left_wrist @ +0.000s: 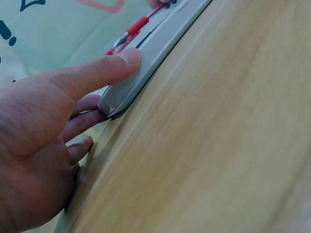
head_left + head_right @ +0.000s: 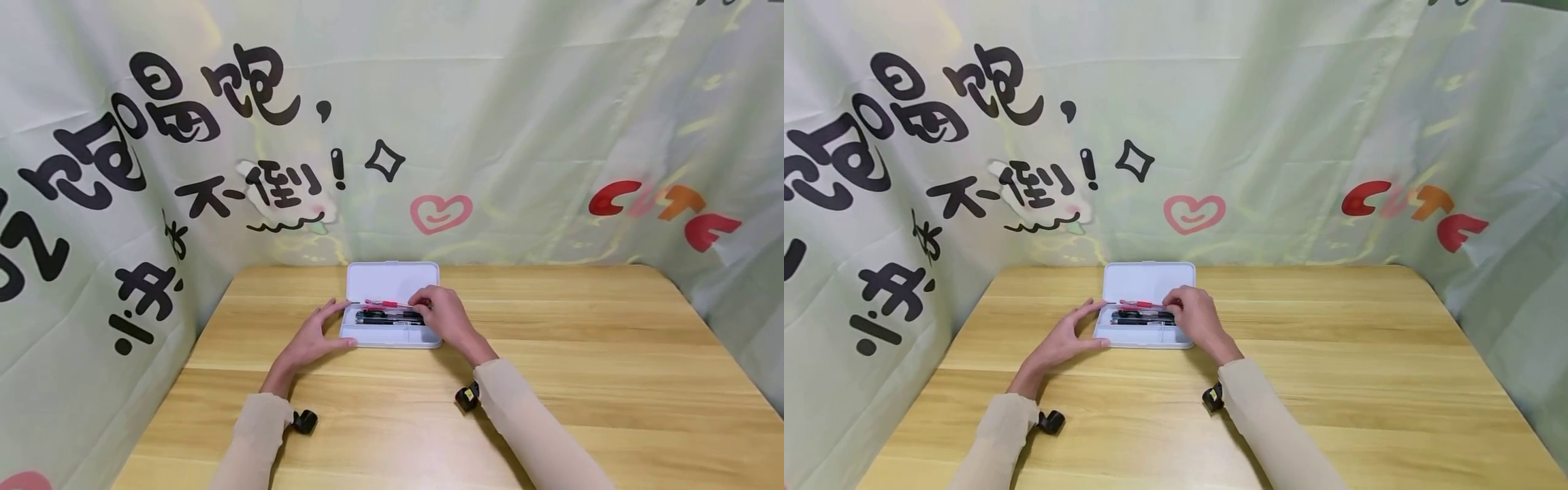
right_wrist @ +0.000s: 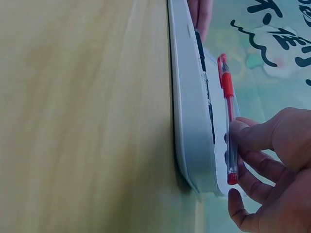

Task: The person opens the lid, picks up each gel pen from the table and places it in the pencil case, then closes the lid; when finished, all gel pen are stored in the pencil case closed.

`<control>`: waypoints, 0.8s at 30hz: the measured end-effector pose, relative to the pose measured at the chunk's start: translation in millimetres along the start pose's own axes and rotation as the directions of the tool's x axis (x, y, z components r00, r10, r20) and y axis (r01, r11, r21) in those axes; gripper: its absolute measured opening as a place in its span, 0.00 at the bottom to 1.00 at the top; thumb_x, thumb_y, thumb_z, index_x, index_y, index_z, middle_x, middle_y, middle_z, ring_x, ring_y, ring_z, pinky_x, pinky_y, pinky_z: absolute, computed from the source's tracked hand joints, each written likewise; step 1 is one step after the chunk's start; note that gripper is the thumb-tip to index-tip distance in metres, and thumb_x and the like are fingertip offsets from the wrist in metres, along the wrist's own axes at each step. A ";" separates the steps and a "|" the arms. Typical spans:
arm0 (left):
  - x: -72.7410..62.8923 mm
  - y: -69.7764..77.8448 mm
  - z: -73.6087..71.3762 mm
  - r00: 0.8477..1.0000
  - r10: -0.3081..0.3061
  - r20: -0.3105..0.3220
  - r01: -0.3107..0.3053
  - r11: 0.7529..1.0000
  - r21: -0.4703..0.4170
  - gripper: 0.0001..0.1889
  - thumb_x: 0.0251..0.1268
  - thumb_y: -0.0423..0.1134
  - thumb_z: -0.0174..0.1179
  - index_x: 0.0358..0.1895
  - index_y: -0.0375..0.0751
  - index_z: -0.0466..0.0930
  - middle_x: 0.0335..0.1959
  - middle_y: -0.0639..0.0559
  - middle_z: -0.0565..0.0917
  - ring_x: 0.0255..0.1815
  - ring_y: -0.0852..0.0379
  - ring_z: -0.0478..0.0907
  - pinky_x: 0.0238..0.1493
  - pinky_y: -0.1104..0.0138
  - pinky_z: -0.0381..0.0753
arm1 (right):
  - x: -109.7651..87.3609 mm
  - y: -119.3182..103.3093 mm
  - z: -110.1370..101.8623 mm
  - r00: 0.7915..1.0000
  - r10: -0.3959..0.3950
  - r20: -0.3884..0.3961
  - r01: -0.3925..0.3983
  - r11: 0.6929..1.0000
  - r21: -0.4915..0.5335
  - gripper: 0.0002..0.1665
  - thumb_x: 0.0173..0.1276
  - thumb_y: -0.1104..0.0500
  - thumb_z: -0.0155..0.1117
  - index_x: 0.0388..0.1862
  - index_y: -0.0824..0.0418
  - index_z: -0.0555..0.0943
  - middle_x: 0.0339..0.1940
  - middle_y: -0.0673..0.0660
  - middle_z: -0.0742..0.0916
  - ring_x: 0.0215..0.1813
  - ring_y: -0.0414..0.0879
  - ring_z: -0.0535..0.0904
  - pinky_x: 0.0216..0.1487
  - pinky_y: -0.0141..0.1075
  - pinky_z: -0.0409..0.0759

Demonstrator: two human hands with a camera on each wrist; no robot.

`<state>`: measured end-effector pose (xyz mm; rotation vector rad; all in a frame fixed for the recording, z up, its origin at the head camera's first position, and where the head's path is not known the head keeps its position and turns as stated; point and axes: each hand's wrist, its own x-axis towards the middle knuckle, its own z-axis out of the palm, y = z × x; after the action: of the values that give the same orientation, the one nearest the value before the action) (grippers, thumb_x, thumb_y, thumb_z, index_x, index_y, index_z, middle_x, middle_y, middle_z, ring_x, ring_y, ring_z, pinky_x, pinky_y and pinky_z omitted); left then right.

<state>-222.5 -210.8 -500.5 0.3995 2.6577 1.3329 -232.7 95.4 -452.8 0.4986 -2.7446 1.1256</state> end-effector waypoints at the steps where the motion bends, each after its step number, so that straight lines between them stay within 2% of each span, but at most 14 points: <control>1: 0.5 -0.5 0.0 1.000 -0.002 0.002 0.002 1.000 0.004 0.47 0.53 0.57 0.78 0.77 0.55 0.67 0.83 0.39 0.51 0.82 0.28 0.41 0.71 0.27 0.44 | 1.5 -0.7 1.2 1.000 -0.005 0.009 0.005 1.000 -0.004 0.06 0.69 0.69 0.69 0.39 0.61 0.90 0.40 0.54 0.90 0.44 0.49 0.84 0.50 0.45 0.84; 14: 1.5 1.7 -0.5 1.000 -0.001 0.014 0.001 1.000 -0.003 0.46 0.55 0.56 0.77 0.78 0.54 0.67 0.83 0.38 0.51 0.82 0.28 0.40 0.72 0.28 0.43 | 9.3 -2.1 8.9 0.997 0.011 0.071 -0.007 0.999 -0.053 0.08 0.71 0.70 0.67 0.41 0.61 0.90 0.41 0.54 0.89 0.46 0.50 0.83 0.53 0.46 0.82; 19: 0.6 1.2 -1.4 1.000 0.003 0.008 -0.003 1.000 -0.006 0.46 0.55 0.56 0.77 0.77 0.53 0.67 0.83 0.38 0.51 0.82 0.28 0.40 0.72 0.28 0.44 | 7.3 -3.4 7.9 0.998 -0.006 0.065 0.009 0.999 -0.048 0.09 0.70 0.71 0.66 0.44 0.63 0.89 0.42 0.57 0.88 0.47 0.51 0.83 0.54 0.47 0.82; 24: 1.7 -0.8 -1.5 1.000 0.014 0.010 -0.014 1.000 -0.002 0.46 0.55 0.55 0.78 0.77 0.54 0.67 0.83 0.39 0.51 0.82 0.31 0.41 0.73 0.30 0.43 | 2.1 -2.2 3.8 1.000 -0.024 0.010 0.024 1.000 -0.013 0.10 0.70 0.70 0.66 0.48 0.65 0.88 0.43 0.58 0.88 0.46 0.51 0.84 0.52 0.46 0.84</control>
<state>-224.6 -211.8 -500.2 0.4237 2.6503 1.3338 -233.9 90.7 -453.5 0.5354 -2.7449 1.1016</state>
